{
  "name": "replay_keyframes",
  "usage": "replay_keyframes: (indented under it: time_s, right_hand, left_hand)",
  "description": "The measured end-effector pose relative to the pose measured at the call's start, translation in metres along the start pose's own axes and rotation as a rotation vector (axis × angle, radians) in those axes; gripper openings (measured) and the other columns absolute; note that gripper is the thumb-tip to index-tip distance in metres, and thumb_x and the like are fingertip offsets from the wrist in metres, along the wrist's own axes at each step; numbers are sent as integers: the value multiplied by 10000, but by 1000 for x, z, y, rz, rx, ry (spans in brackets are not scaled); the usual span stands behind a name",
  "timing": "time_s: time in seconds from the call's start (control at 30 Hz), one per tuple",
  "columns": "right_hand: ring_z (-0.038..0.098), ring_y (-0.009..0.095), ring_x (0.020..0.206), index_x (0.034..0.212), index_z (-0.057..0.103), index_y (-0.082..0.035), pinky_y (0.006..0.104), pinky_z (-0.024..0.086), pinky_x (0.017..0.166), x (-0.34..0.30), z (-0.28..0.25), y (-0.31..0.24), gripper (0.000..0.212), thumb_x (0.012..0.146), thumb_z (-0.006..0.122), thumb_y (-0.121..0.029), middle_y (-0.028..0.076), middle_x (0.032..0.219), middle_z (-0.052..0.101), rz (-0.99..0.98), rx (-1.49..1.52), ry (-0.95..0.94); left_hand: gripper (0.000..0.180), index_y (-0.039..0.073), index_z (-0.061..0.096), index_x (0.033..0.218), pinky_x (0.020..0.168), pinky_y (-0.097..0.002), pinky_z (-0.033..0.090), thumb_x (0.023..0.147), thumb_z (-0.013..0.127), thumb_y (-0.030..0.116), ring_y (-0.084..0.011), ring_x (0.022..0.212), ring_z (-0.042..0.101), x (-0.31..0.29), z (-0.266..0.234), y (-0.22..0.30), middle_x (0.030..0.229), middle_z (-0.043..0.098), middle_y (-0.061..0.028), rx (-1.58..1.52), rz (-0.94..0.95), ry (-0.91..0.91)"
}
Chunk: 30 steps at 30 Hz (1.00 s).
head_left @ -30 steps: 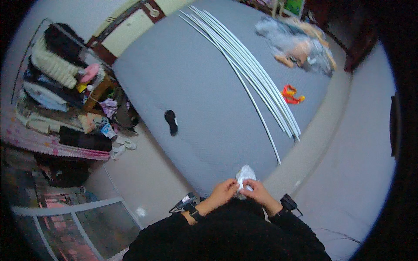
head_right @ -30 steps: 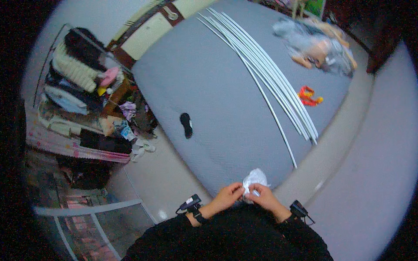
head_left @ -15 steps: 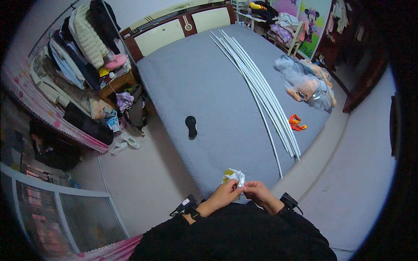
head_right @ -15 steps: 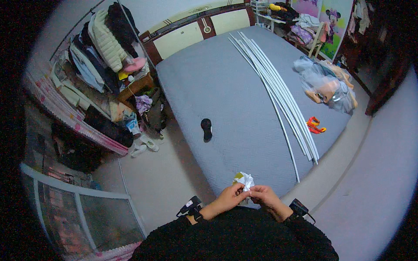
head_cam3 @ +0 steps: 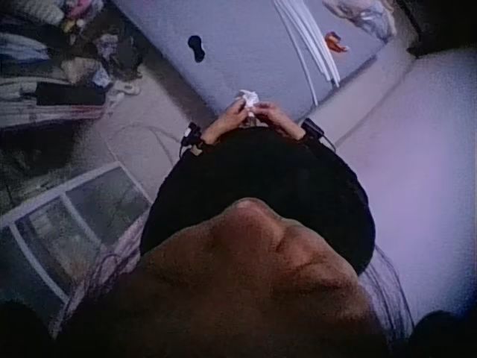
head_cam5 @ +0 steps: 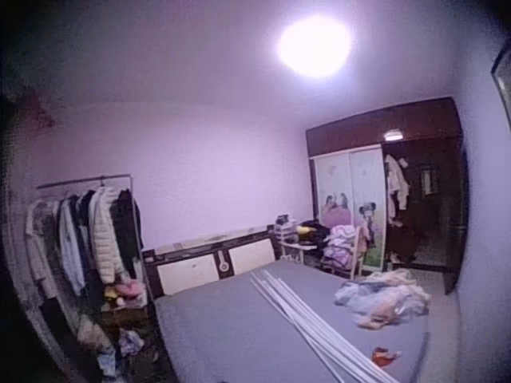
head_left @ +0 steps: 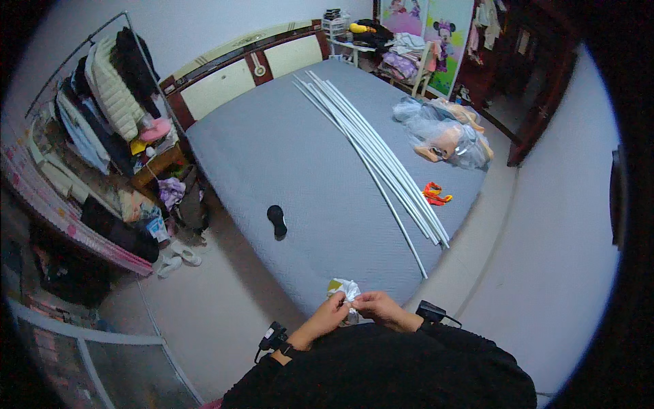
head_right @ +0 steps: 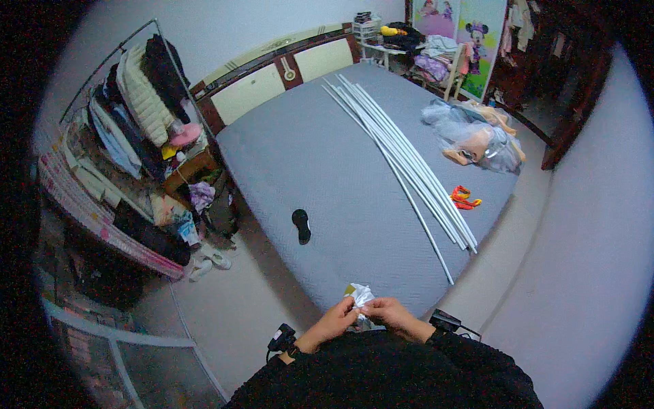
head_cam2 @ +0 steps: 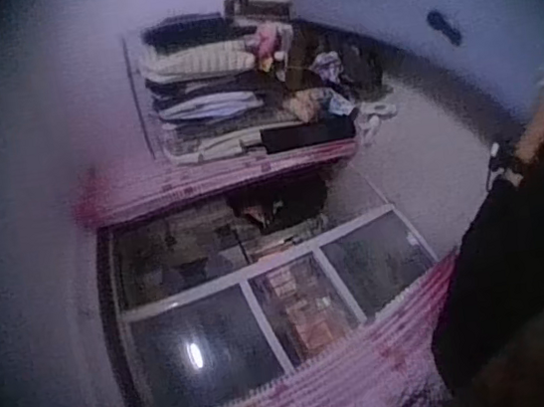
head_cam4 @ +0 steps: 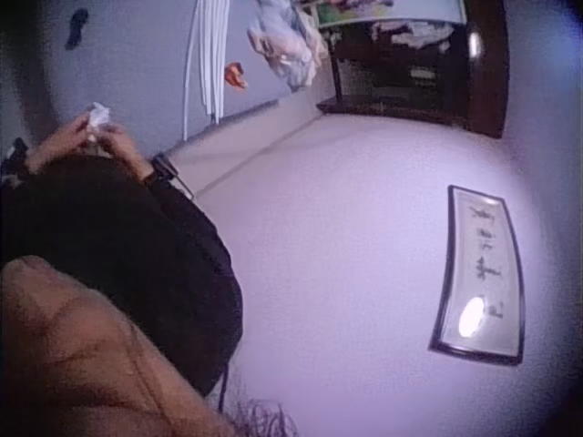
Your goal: The person assembles white poles by connecting segments together on a bed. They handle multiple pole segments and connectors, aligning and joining them to form longer poles. The person also handles a small white bag and places items on the bed.
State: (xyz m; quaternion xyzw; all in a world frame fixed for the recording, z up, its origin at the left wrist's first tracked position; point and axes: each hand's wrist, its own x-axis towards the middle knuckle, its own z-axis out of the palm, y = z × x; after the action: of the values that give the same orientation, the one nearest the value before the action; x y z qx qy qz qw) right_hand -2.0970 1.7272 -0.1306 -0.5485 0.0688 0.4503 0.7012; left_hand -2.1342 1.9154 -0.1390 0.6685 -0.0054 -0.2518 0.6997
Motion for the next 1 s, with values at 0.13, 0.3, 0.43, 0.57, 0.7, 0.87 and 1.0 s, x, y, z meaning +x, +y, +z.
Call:
replay_keyframes:
  time_s: [0.13, 0.3, 0.43, 0.57, 0.7, 0.87, 1.0]
  right_hand:
    - [520, 113, 610, 871, 661, -41, 287, 415, 539, 1, 8, 6, 227, 845, 670, -267, 11, 710, 614, -379, -481, 141]
    - [565, 191, 667, 887, 626, -26, 336, 448, 581, -4, 12, 0, 286, 812, 674, -298, 90, 770, 615, -623, -888, 247]
    - [600, 316, 742, 904, 625, -42, 406, 471, 624, -4, 15, -14, 336, 780, 678, -349, 146, 840, 630, -611, -1174, 378]
    - [605, 352, 784, 881, 623, -55, 448, 478, 661, -5, 9, -26, 297, 762, 663, -324, 146, 852, 622, -464, -1183, 342]
    - [589, 349, 748, 840, 593, -42, 444, 466, 643, 3, -3, -38, 246, 725, 668, -247, 155, 790, 596, -454, -1214, 434]
    - [573, 328, 735, 884, 576, -42, 414, 466, 632, 9, -1, -45, 218, 737, 654, -183, 154, 857, 578, -561, -1146, 399]
    - [537, 223, 780, 996, 503, -39, 320, 448, 658, 10, 9, -54, 296, 733, 632, -80, 94, 916, 528, -660, -738, 365]
  left_hand:
    - [299, 24, 506, 1081, 628, -267, 470, 859, 620, 190, -93, 799, 557, 4, -4, -3, 894, 575, -43, 119, 41, 74]
    - [346, 40, 542, 1031, 653, -385, 480, 777, 664, 241, -239, 774, 619, 1, -3, 20, 849, 630, -127, 599, 94, 273]
    - [316, 56, 556, 982, 662, -459, 475, 770, 614, 283, -379, 784, 614, -4, -2, 43, 826, 637, -183, 846, 11, 404]
    - [271, 69, 551, 953, 643, -516, 463, 763, 583, 259, -411, 765, 609, -1, 5, 50, 820, 639, -193, 817, 170, 344]
    - [280, 68, 551, 970, 658, -511, 468, 759, 581, 250, -406, 767, 612, 4, 1, 44, 817, 637, -205, 886, 68, 366]
    - [288, 57, 554, 978, 663, -495, 471, 759, 590, 240, -400, 766, 617, 4, -13, 31, 813, 641, -200, 830, 59, 390]
    - [257, 39, 553, 958, 633, -435, 476, 788, 603, 225, -300, 696, 627, 9, -10, 17, 758, 624, -155, 441, 111, 387]
